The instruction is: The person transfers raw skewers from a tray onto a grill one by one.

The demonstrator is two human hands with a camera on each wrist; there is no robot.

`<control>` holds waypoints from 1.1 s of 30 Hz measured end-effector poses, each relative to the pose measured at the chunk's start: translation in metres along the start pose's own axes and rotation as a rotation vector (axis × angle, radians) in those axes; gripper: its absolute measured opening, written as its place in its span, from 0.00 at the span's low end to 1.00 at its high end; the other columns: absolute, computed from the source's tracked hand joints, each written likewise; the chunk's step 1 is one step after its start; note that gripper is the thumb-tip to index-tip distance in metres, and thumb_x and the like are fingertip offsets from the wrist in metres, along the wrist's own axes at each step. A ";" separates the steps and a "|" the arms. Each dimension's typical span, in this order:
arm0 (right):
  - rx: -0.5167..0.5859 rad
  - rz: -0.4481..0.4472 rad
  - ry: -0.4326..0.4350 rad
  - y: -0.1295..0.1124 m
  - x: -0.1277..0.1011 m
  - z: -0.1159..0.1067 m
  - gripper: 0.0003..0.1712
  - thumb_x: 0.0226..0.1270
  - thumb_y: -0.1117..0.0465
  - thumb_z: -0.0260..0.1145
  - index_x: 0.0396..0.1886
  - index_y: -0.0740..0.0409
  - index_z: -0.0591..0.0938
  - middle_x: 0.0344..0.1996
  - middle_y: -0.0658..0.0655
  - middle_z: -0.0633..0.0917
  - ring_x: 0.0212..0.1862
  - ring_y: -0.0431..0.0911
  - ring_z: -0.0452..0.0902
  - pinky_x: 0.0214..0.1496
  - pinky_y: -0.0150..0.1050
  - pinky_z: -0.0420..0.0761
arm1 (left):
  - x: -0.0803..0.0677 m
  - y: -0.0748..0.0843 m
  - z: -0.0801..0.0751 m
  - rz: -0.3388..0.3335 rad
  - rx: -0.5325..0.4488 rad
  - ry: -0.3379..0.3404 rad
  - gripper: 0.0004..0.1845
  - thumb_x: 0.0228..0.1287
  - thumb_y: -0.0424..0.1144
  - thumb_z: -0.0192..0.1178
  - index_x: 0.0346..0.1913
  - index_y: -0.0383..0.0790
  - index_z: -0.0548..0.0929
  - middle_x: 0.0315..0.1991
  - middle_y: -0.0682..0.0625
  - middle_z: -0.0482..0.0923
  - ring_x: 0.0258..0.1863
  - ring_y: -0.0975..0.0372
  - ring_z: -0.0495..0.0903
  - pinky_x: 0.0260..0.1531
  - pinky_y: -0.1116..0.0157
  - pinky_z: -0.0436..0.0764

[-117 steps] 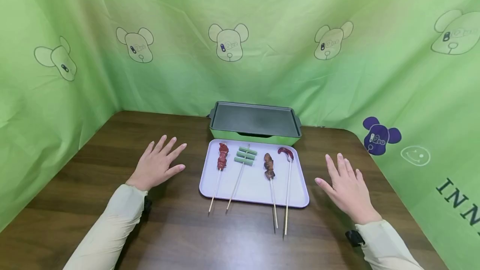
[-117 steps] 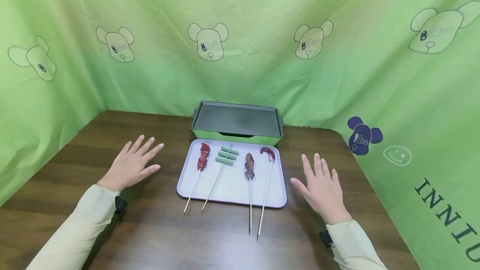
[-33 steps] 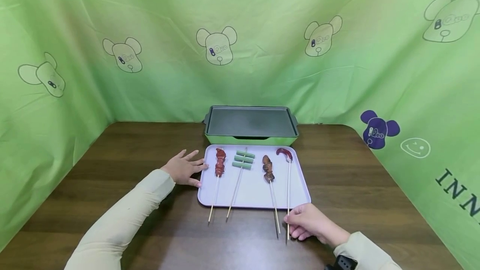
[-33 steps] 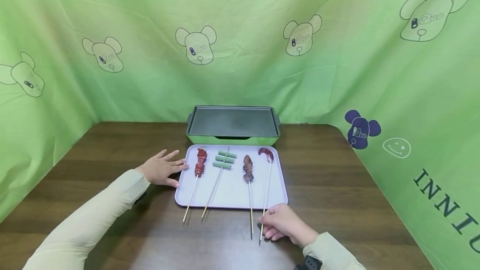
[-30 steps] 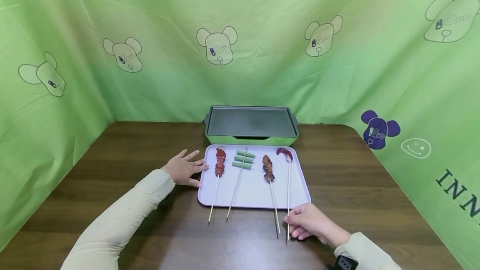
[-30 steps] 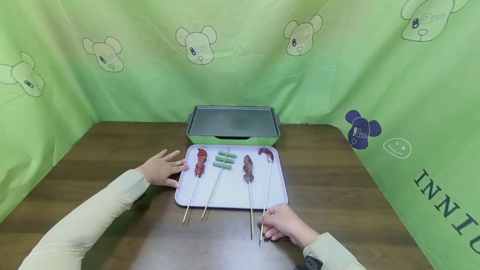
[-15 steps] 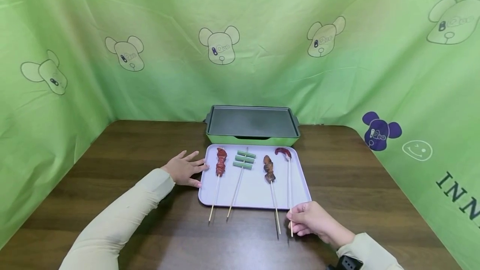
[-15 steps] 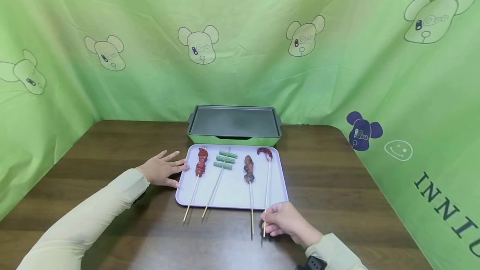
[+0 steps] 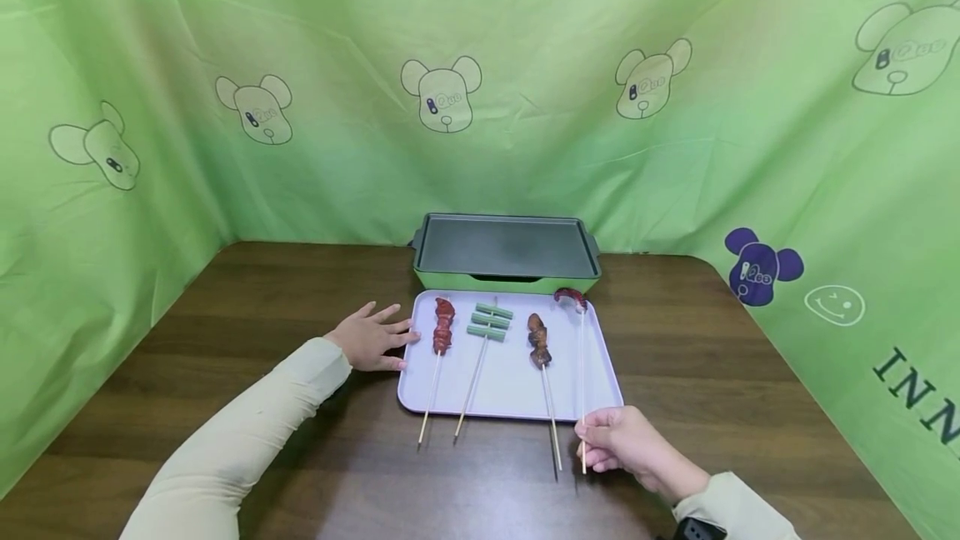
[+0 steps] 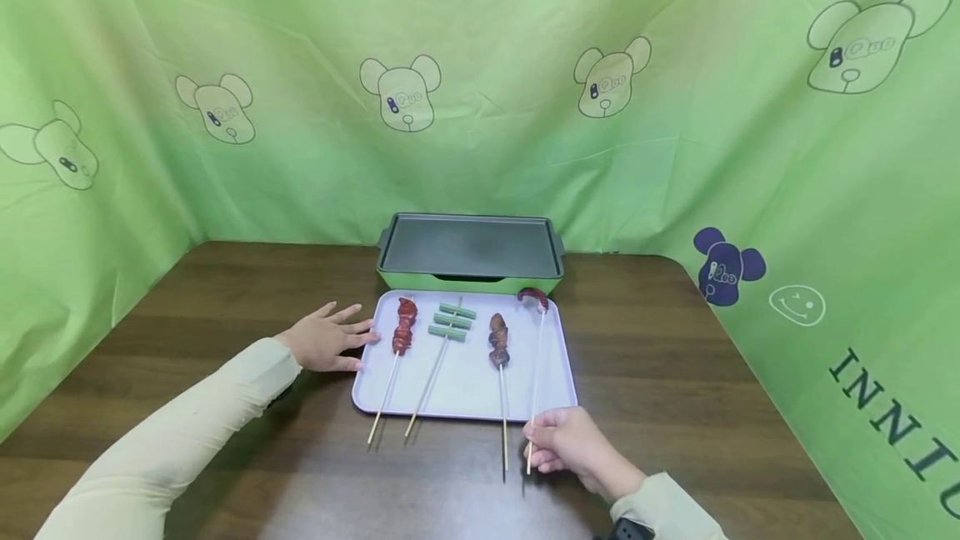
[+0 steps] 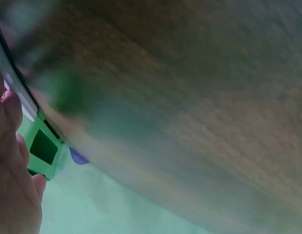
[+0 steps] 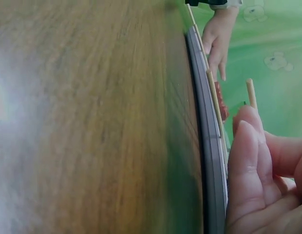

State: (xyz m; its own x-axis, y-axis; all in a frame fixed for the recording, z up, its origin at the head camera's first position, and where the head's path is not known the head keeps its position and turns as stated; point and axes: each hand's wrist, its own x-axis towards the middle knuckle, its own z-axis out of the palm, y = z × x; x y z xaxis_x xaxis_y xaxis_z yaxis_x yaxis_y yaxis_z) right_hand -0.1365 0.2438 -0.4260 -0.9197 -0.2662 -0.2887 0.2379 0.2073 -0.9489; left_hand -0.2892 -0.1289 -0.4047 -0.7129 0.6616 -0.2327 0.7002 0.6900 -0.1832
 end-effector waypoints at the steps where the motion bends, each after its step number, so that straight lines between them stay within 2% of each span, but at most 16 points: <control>1: 0.006 -0.008 0.010 0.000 0.000 0.001 0.08 0.67 0.71 0.56 0.36 0.75 0.78 0.19 0.51 0.83 0.21 0.35 0.78 0.25 0.29 0.79 | 0.000 0.000 0.000 -0.004 0.002 -0.002 0.33 0.69 0.63 0.45 0.71 0.52 0.66 0.71 0.53 0.61 0.73 0.49 0.50 0.66 0.44 0.53; 6: 0.022 -0.029 0.036 -0.001 -0.004 0.005 0.09 0.67 0.72 0.56 0.36 0.78 0.78 0.20 0.52 0.83 0.21 0.36 0.79 0.25 0.30 0.80 | 0.002 0.001 -0.001 -0.021 0.005 -0.021 0.33 0.69 0.63 0.43 0.72 0.53 0.65 0.72 0.54 0.60 0.73 0.51 0.50 0.67 0.45 0.52; 19: 0.025 -0.087 -0.013 -0.007 -0.012 0.012 0.12 0.67 0.72 0.55 0.37 0.85 0.75 0.22 0.54 0.84 0.21 0.35 0.80 0.26 0.30 0.80 | 0.002 0.002 -0.001 -0.024 0.018 -0.041 0.33 0.69 0.64 0.44 0.72 0.54 0.65 0.72 0.54 0.60 0.74 0.51 0.49 0.67 0.44 0.51; 25: 0.007 -0.101 0.009 -0.017 -0.012 0.013 0.09 0.67 0.72 0.56 0.31 0.76 0.79 0.21 0.53 0.84 0.21 0.35 0.79 0.26 0.30 0.80 | 0.002 0.002 -0.002 -0.016 0.013 -0.030 0.33 0.69 0.64 0.44 0.72 0.53 0.65 0.72 0.53 0.60 0.73 0.51 0.50 0.67 0.44 0.52; 30: 0.008 -0.120 0.007 -0.027 -0.008 0.012 0.08 0.67 0.72 0.56 0.31 0.70 0.80 0.21 0.53 0.84 0.21 0.35 0.79 0.27 0.31 0.80 | 0.001 0.001 -0.002 -0.012 0.015 -0.030 0.33 0.69 0.63 0.44 0.72 0.52 0.66 0.72 0.52 0.60 0.73 0.50 0.51 0.67 0.44 0.51; 33: 0.015 -0.120 0.006 -0.033 -0.007 0.010 0.08 0.67 0.72 0.55 0.32 0.69 0.80 0.21 0.53 0.84 0.21 0.35 0.79 0.26 0.31 0.80 | 0.001 0.002 -0.002 -0.014 0.012 -0.035 0.33 0.69 0.63 0.44 0.72 0.52 0.65 0.72 0.53 0.60 0.73 0.50 0.50 0.67 0.44 0.51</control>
State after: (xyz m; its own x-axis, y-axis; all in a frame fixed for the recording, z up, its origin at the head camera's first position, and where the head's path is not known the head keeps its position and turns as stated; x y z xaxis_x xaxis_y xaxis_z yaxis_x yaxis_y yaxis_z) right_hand -0.1351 0.2296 -0.3938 -0.9435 -0.2829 -0.1724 0.1306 0.1604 -0.9784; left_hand -0.2886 -0.1262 -0.4035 -0.7206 0.6413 -0.2635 0.6911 0.6950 -0.1984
